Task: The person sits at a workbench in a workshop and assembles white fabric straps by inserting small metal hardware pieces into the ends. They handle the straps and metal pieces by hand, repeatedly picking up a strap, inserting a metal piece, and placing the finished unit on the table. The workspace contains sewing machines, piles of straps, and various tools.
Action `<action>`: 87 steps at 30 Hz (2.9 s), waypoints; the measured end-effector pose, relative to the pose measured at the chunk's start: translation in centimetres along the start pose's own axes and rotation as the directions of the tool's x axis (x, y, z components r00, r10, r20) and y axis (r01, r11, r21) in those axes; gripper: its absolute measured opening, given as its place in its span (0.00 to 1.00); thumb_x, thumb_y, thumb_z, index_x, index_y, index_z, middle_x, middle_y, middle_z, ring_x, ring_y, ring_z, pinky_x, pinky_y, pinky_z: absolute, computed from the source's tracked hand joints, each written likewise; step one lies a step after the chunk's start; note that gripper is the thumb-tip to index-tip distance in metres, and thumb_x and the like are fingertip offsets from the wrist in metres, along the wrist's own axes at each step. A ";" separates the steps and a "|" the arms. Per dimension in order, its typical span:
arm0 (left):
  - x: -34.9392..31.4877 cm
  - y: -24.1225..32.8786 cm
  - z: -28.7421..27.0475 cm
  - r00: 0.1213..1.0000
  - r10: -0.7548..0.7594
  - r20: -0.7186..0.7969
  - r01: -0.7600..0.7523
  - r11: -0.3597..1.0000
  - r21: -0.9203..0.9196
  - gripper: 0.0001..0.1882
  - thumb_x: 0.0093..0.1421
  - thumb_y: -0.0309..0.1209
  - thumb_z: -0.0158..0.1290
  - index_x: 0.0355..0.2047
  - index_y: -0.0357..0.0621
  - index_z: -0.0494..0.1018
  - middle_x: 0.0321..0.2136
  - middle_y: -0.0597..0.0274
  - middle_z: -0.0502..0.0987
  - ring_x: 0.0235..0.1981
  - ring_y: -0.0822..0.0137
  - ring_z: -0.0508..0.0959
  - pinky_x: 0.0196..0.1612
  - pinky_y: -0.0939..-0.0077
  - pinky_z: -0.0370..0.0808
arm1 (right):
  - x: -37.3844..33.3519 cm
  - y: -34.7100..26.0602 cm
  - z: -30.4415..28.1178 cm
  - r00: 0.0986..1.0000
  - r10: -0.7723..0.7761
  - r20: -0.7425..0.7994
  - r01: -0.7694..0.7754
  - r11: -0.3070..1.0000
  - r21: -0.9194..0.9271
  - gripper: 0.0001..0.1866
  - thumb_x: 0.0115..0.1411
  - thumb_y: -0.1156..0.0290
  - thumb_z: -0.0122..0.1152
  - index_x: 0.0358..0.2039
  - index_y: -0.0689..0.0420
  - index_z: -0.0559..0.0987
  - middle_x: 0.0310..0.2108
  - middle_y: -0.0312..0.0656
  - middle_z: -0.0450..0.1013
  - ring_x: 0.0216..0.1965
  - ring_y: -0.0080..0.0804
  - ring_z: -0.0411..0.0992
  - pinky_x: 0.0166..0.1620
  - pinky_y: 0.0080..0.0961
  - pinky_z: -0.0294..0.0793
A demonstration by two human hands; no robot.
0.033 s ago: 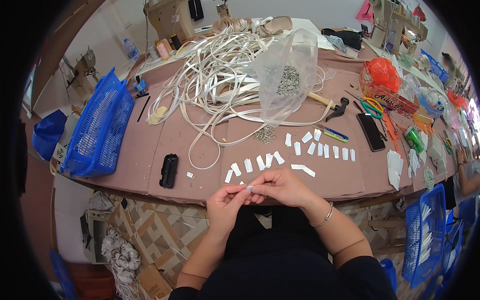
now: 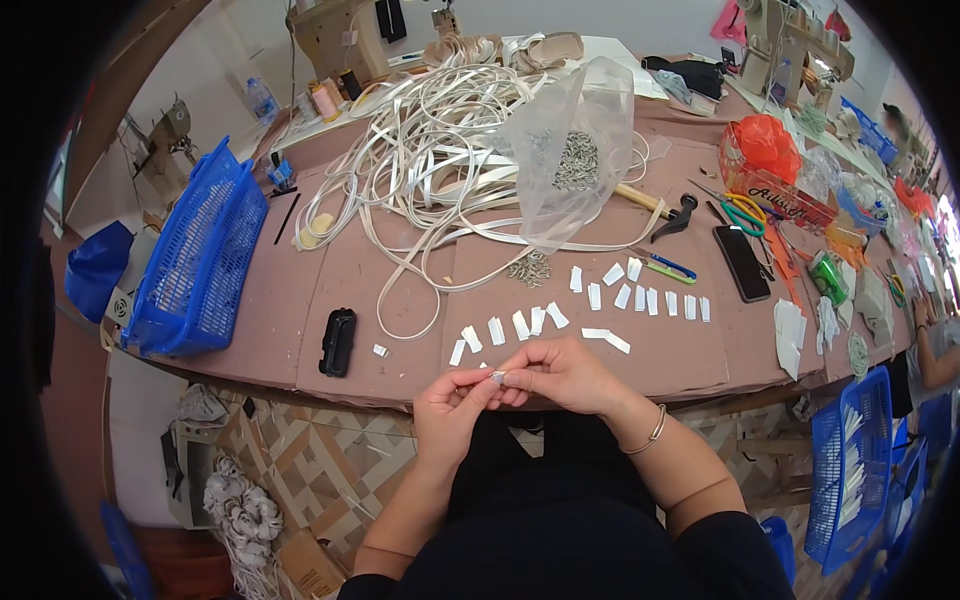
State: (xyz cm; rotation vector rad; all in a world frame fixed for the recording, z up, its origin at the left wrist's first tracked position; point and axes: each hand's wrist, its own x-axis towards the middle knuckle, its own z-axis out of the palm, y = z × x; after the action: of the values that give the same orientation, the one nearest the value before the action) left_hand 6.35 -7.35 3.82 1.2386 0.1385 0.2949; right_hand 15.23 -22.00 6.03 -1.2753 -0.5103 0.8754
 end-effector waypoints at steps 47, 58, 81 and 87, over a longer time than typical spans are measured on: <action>-0.2 -1.0 -1.2 0.997 -0.076 -0.028 0.069 0.975 -0.213 0.05 0.50 0.18 0.50 0.25 0.39 0.65 0.21 0.61 0.70 0.19 0.75 0.69 0.21 0.85 0.65 | 0.5 0.7 2.4 0.992 0.005 -0.126 -0.005 1.000 0.000 0.05 0.56 0.76 0.51 0.30 0.64 0.71 0.25 0.39 0.71 0.28 0.21 0.71 0.32 0.15 0.73; -0.3 -1.4 -1.5 0.975 -0.219 0.033 0.222 0.964 -0.147 0.03 0.54 0.24 0.49 0.28 0.39 0.67 0.23 0.60 0.72 0.21 0.74 0.72 0.24 0.84 0.70 | 0.8 1.0 3.0 0.949 -0.281 -0.143 0.196 0.882 -0.429 0.05 0.53 0.76 0.54 0.28 0.65 0.72 0.24 0.39 0.71 0.25 0.19 0.70 0.29 0.16 0.72; 0.9 -1.6 -6.3 0.910 0.231 -0.345 0.014 0.813 0.582 0.08 0.55 0.30 0.50 0.25 0.36 0.71 0.17 0.69 0.70 0.17 0.80 0.68 0.21 0.83 0.66 | 1.1 1.7 2.6 0.986 0.018 -0.163 -0.040 0.990 -0.133 0.10 0.58 0.72 0.48 0.36 0.65 0.72 0.28 0.39 0.72 0.30 0.21 0.71 0.36 0.16 0.71; 2.2 -0.1 -14.4 0.851 0.462 -0.248 0.046 0.405 0.913 0.05 0.49 0.27 0.52 0.25 0.39 0.72 0.20 0.55 0.71 0.22 0.61 0.72 0.26 0.72 0.68 | 0.8 0.8 -1.1 0.960 -0.072 -0.270 0.026 0.985 -0.172 0.08 0.56 0.74 0.51 0.34 0.65 0.72 0.27 0.39 0.71 0.28 0.21 0.70 0.34 0.16 0.71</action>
State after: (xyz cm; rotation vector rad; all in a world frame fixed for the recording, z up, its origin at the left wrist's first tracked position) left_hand 4.69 6.34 -0.77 2.2889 0.6420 0.8437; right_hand 16.31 -21.95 4.84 -1.5046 -0.3966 0.6090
